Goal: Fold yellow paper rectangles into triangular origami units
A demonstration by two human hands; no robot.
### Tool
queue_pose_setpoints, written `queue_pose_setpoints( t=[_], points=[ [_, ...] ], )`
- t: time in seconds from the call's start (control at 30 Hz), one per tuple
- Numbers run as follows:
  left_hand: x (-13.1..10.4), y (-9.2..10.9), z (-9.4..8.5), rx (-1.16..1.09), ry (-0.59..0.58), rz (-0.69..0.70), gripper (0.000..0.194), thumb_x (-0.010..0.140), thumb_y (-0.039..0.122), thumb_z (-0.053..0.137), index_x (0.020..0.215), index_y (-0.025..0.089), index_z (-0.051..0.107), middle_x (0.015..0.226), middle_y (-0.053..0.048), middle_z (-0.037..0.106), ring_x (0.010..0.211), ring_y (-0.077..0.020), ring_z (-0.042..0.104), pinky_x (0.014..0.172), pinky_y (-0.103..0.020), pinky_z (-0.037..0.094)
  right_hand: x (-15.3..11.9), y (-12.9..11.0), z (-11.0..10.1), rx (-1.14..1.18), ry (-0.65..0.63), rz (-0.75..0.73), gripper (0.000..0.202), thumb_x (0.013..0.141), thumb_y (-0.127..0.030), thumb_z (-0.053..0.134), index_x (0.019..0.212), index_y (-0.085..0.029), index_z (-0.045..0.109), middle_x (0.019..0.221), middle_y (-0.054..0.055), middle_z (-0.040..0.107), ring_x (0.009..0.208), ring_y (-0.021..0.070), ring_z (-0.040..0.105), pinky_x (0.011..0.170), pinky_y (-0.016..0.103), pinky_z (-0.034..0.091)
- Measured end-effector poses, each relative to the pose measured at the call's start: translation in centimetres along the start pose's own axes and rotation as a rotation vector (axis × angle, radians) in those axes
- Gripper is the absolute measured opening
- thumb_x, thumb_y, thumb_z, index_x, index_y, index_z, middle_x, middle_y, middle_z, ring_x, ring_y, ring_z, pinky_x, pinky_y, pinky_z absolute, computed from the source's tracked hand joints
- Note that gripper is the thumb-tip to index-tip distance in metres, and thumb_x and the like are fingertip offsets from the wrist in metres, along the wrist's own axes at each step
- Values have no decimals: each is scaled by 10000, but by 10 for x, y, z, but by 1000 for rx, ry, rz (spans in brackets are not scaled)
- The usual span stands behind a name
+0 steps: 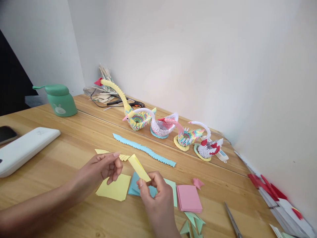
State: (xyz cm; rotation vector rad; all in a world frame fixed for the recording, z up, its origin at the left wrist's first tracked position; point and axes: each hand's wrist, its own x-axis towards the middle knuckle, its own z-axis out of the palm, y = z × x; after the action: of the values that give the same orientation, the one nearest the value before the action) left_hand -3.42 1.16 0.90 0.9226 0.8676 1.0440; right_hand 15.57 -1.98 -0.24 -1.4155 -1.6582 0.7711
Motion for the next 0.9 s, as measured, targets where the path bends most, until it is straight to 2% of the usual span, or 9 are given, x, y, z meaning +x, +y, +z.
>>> queue_pose_setpoints(
  t=[0.1, 0.17, 0.27, 0.33, 0.4, 0.57, 0.63, 0.73, 0.9],
  points=[
    [-5, -2, 7, 134, -138, -33, 428, 784, 498, 548, 621, 111, 631, 559, -26, 581, 460, -100, 507, 422, -199, 400, -1, 4, 1, -271, 158, -324, 74, 806, -194, 556, 735, -216, 555, 629, -4, 638, 567, 160, 583, 544, 249, 415],
    [-7, -2, 11, 226, -204, -55, 433, 724, 525, 599, 645, 103, 658, 557, -22, 576, 445, -97, 494, 417, -206, 408, -1, 4, 1, -416, 195, -559, 120, 813, -105, 510, 777, -207, 564, 645, 11, 635, 578, 162, 570, 551, 260, 412],
    [-7, -4, 12, 274, -151, -69, 446, 705, 538, 607, 608, 104, 650, 522, -9, 552, 419, -88, 465, 401, -203, 394, -1, 2, 0, -515, 160, -736, 186, 819, -31, 472, 849, -182, 578, 692, 46, 648, 638, 181, 581, 584, 283, 435],
    [-4, -6, 9, 251, -93, -88, 424, 720, 512, 604, 583, 112, 630, 494, 0, 544, 400, -79, 449, 392, -196, 381, -1, 2, -1, -502, 111, -751, 214, 823, -19, 474, 918, -176, 584, 751, 64, 662, 705, 191, 602, 631, 299, 462],
    [-1, -7, 5, 188, -77, -112, 388, 723, 479, 616, 573, 120, 607, 483, 5, 548, 398, -76, 452, 388, -188, 376, 1, 3, -2, -444, 77, -699, 257, 837, -29, 472, 1010, -186, 578, 840, 72, 674, 789, 196, 619, 690, 311, 483],
    [1, -8, 3, 78, -170, -166, 357, 695, 450, 654, 577, 123, 573, 537, -2, 579, 441, -87, 503, 384, -180, 386, 3, 7, -7, -255, 85, -425, 208, 865, -130, 508, 1028, -229, 588, 937, 43, 693, 870, 188, 648, 750, 304, 508],
    [-1, -8, 4, 91, -210, -173, 349, 704, 447, 647, 596, 121, 584, 545, -1, 580, 451, -89, 511, 388, -179, 386, 3, 5, -9, -218, 25, -438, 209, 863, -141, 512, 1021, -241, 606, 932, 39, 701, 855, 191, 655, 732, 310, 515],
    [-3, -9, 5, 178, -238, -170, 356, 717, 451, 634, 593, 120, 588, 510, 7, 562, 435, -85, 490, 399, -185, 392, 4, 0, -10, -192, -58, -540, 221, 850, -113, 521, 985, -247, 634, 866, 32, 711, 805, 185, 660, 692, 303, 523],
    [-2, -12, 3, 264, -221, -139, 383, 735, 483, 599, 584, 133, 568, 483, 22, 531, 422, -81, 463, 410, -188, 389, 6, -2, -10, -177, -86, -629, 220, 823, -65, 543, 909, -224, 667, 800, 43, 703, 767, 180, 648, 702, 303, 516]
  ],
)
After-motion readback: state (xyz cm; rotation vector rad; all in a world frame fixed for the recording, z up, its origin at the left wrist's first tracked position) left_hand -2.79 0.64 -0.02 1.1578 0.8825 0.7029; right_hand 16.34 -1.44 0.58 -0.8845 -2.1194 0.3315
